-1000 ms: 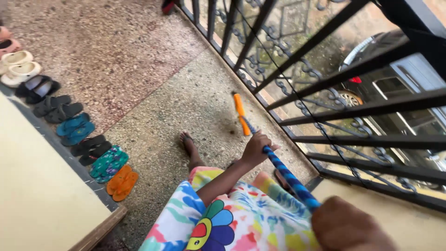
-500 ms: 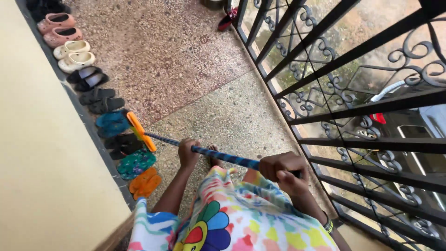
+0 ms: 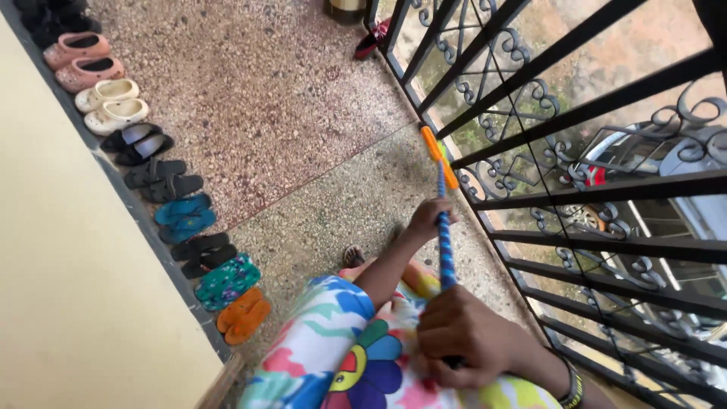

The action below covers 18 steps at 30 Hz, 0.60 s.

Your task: Sweeping the floor of an entryway/balcony and organizing shoes along the wall.

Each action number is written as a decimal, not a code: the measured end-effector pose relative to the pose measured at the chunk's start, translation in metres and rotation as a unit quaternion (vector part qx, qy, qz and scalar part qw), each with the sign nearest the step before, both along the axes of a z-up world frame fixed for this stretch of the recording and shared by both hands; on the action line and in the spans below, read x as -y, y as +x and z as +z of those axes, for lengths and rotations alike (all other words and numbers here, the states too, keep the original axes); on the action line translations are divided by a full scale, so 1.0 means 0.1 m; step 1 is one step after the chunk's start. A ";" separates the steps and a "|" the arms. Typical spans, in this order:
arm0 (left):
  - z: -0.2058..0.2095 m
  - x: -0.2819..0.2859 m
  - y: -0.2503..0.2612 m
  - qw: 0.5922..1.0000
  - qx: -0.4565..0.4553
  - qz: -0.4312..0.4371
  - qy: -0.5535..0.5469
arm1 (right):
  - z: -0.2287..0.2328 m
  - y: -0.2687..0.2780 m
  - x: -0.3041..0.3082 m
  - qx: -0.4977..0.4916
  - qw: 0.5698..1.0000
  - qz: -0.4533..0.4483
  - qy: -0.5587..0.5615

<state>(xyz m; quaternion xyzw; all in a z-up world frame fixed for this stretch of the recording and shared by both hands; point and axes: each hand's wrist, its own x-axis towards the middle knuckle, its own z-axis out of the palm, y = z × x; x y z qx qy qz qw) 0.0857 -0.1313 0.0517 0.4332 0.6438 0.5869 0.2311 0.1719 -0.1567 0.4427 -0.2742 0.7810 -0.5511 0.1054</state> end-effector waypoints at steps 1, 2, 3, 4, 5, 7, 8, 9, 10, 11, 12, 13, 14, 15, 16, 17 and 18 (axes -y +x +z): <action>0.16 -0.02 0.02 0.998 -0.032 0.033 0.048 | 0.17 -0.02 -0.04 -0.034 0.999 -0.003 0.004; 0.31 -0.06 0.04 0.991 -0.066 0.065 0.095 | 0.34 -0.04 -0.08 -0.067 0.998 -0.006 0.008; 0.46 0.05 0.00 0.991 -0.067 0.068 0.093 | 0.48 -0.04 -0.10 -0.068 0.998 -0.003 0.006; 0.60 0.16 -0.04 0.993 -0.052 0.070 0.079 | 0.63 -0.04 -0.12 -0.073 0.997 -0.030 -0.013; 0.75 0.25 -0.05 0.995 -0.035 0.072 0.066 | 0.78 -0.02 -0.15 -0.076 0.995 -0.057 -0.032; 0.51 0.50 -0.16 0.996 -0.020 0.081 0.030 | 0.76 -0.11 -0.31 -0.099 0.991 -0.038 -0.086; 0.39 0.61 -0.19 0.996 -0.004 0.086 -0.004 | 0.75 -0.17 -0.42 -0.121 0.983 -0.023 -0.139; 0.34 0.82 -0.29 0.995 -0.004 0.096 -0.006 | 0.67 -0.28 -0.45 -0.120 0.982 -0.014 -0.142; 0.31 1.02 -0.37 0.990 -0.014 0.141 -0.019 | 0.60 -0.40 -0.48 -0.127 0.970 0.013 -0.208; 0.28 1.20 -0.47 0.982 -0.023 0.186 -0.031 | 0.53 -0.52 -0.52 -0.132 0.952 0.038 -0.272; 0.30 1.41 -0.57 0.980 -0.024 0.195 -0.033 | 0.44 -0.59 -0.49 -0.130 0.951 0.048 -0.275; 0.31 1.59 -0.70 0.965 -0.027 0.255 -0.052 | 0.33 -0.69 -0.48 -0.105 0.946 0.014 -0.307; 0.32 1.76 -0.83 0.946 -0.028 0.315 -0.072 | 0.23 -0.79 -0.48 -0.079 0.938 -0.020 -0.337; 0.14 1.92 -0.97 0.944 -0.030 0.321 -0.072 | 0.09 -0.91 -0.45 -0.079 0.938 -0.014 -0.338; -0.04 2.06 -1.10 0.924 -0.057 0.363 -0.102 | -0.06 -1.03 -0.44 -0.027 0.932 -0.090 -0.349; -0.22 2.20 -1.15 0.902 -0.078 0.402 -0.133 | -0.19 -1.10 -0.43 0.031 0.919 -0.169 -0.356; -0.25 2.21 -1.26 0.901 -0.074 0.406 -0.136 | -0.36 -1.19 -0.49 0.036 0.919 -0.166 -0.356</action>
